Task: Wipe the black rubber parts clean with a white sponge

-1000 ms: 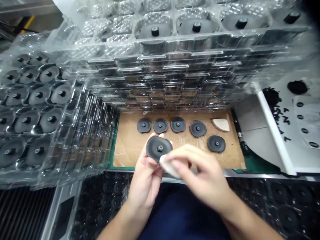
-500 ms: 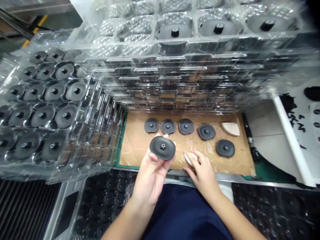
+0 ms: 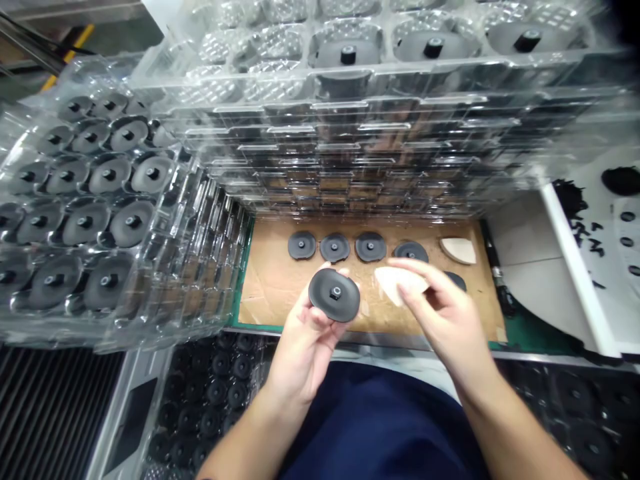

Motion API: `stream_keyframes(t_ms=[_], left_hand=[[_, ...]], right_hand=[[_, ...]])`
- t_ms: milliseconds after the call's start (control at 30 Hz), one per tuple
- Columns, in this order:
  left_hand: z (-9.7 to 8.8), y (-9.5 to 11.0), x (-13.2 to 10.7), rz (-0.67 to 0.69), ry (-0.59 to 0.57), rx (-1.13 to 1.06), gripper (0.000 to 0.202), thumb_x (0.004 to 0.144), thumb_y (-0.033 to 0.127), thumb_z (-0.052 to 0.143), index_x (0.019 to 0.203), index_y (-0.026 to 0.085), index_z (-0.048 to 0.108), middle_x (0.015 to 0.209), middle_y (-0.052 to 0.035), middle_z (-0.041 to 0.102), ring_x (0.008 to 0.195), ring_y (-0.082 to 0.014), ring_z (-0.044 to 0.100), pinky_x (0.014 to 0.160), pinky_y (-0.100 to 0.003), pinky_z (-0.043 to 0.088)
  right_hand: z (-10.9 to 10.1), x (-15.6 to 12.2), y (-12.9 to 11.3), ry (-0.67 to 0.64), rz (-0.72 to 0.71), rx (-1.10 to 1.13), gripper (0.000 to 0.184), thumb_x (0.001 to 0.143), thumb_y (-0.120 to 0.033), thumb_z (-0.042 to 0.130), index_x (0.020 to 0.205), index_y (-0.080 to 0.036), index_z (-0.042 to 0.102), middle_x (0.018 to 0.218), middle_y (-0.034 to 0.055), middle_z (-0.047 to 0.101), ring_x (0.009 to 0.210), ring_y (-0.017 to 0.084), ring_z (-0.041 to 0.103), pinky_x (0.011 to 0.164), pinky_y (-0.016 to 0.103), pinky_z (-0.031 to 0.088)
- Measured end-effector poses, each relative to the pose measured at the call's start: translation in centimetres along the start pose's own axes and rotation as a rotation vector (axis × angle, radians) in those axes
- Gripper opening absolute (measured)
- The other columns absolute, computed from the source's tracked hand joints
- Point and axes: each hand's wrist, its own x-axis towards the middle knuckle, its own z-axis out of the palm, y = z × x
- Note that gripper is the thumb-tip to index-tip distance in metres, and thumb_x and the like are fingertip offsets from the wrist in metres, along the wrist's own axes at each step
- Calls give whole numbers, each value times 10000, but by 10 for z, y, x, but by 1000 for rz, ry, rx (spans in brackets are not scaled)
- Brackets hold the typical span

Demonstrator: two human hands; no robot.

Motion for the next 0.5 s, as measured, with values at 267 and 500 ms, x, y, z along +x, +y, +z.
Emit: stream_keyframes(t_ms=[267,500], left_hand=[[8,-1,-7,-88,-25,53,505,555,231,839,1035,259,686,1023,-24,716,993,-222,653,866,-270,518],[8,5,-9,-88,-126,23,601,448,334,871,1022,270,703,1032,-36,722,945,-235,674,881,-306,515]], right_hand=[[-13,8,-76,-369,-392,37,200,879,-108,464,1016,-169,595,885,29,689,747,150,581,697,298,428],[-29,-5,-65,-318,-461,84,221,858,-71,470,1032,-143,586,794,10,663,675,119,548,642,272,396]])
